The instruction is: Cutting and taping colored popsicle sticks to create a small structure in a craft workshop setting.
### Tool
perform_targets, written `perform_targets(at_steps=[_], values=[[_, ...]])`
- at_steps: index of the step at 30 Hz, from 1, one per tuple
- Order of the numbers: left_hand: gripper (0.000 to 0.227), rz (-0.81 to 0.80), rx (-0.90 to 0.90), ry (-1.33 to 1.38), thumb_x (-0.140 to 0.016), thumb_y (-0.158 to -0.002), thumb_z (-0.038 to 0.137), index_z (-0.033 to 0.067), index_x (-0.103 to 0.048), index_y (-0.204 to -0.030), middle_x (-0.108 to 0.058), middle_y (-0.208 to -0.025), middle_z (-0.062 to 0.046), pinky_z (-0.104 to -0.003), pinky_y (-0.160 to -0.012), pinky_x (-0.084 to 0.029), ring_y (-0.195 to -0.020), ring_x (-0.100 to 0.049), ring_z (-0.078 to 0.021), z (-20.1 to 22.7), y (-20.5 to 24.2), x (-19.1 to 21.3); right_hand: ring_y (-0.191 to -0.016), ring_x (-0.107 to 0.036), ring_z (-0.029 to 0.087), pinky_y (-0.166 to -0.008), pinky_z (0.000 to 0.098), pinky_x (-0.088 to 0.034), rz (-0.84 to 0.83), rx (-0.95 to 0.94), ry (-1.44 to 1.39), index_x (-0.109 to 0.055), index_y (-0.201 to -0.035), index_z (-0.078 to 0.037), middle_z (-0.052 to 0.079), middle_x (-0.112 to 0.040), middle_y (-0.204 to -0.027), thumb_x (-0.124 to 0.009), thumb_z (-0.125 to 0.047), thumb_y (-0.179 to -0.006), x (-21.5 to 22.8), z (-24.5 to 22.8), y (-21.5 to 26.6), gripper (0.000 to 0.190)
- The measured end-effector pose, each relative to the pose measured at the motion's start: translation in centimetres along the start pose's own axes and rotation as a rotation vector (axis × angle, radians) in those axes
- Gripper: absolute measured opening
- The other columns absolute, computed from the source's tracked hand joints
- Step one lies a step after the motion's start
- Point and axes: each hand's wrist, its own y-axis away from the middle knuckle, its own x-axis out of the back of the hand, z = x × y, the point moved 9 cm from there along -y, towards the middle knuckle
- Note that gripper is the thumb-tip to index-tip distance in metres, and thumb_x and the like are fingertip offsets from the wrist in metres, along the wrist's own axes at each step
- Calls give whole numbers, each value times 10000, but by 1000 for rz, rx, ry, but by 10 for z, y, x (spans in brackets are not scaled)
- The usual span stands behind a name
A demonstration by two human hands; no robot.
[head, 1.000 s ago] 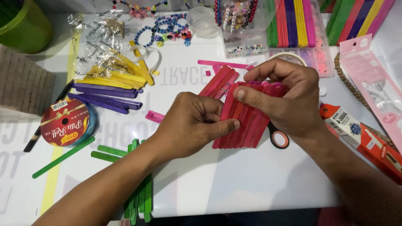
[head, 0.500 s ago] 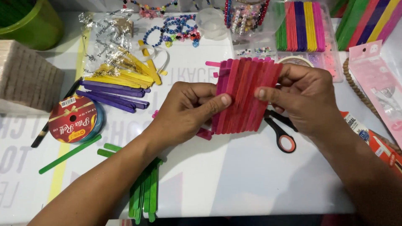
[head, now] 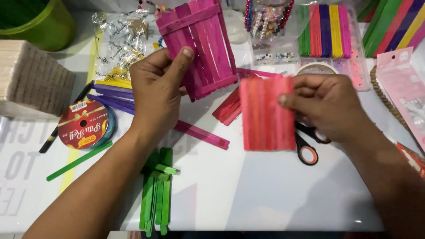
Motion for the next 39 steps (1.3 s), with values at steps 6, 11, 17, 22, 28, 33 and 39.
perform_targets(at_steps=[6, 11, 17, 22, 28, 33, 39], values=[[222, -224, 98, 4, -728, -944, 233, 75, -716, -789, -625, -601, 2, -273, -399, -570, -513, -652, -125, 1, 20, -33, -545, -458, 37, -586, 150, -509, 45, 421, 405, -687, -1266, 78, 151, -717, -1036, -776, 37, -930, -10, -48, 18, 350], [198, -360, 191, -29, -734, -956, 173, 54, -748, -799, -602, -592, 53, -207, -482, -448, -586, -531, -24, -3, 42, -56, -516, -567, 156, -494, 244, -506, -63, 361, 114, -681, -1184, 125, 143, -665, -889, -614, 3, -1012, -8, -45, 20, 221], [208, -372, 202, -34, -733, -950, 175, 47, -741, -786, -655, -632, 15, -216, -425, -481, -551, -574, -54, -11, 43, -57, -552, -542, 184, -453, 219, -504, -33, 542, 122, -668, -1036, 151, 242, -671, -978, -685, 78, -960, -6, -54, 28, 106], [237, -385, 207, -71, -743, -949, 161, 72, -704, -732, -536, -574, 69, -209, -449, -432, -543, -486, -30, -7, 47, -60, -857, -654, 231, -615, 235, -513, -36, 591, 169, -683, -1086, 120, 238, -709, -1045, -755, 67, -914, -4, -50, 27, 194], [305, -380, 251, -72, -751, -919, 154, 59, -658, -644, -493, -511, 32, -243, -329, -559, -428, -551, -82, -4, 50, -64, -635, -498, 91, -531, 158, -425, 12, 535, 245, -674, -1135, 119, 199, -688, -1117, -789, 81, -890, -7, -54, 31, 274], [326, -419, 268, -64, -758, -923, 164, 70, -634, -636, -461, -521, 58, -220, -389, -395, -464, -439, -48, -9, 54, -68, -694, -510, 92, -554, 164, -433, -8, 535, 291, -709, -1106, 75, 144, -688, -1077, -759, 31, -916, -15, -60, 34, 201], [138, -464, 307, -9, -758, -927, 148, 19, -799, -898, -568, -629, 81, -196, -538, -451, -642, -483, -13, -15, 60, -73, -737, -569, 133, -545, 185, -473, -36, 543, 273, -695, -1138, 90, 146, -667, -1029, -792, -16, -877, -21, -65, 36, 298]])
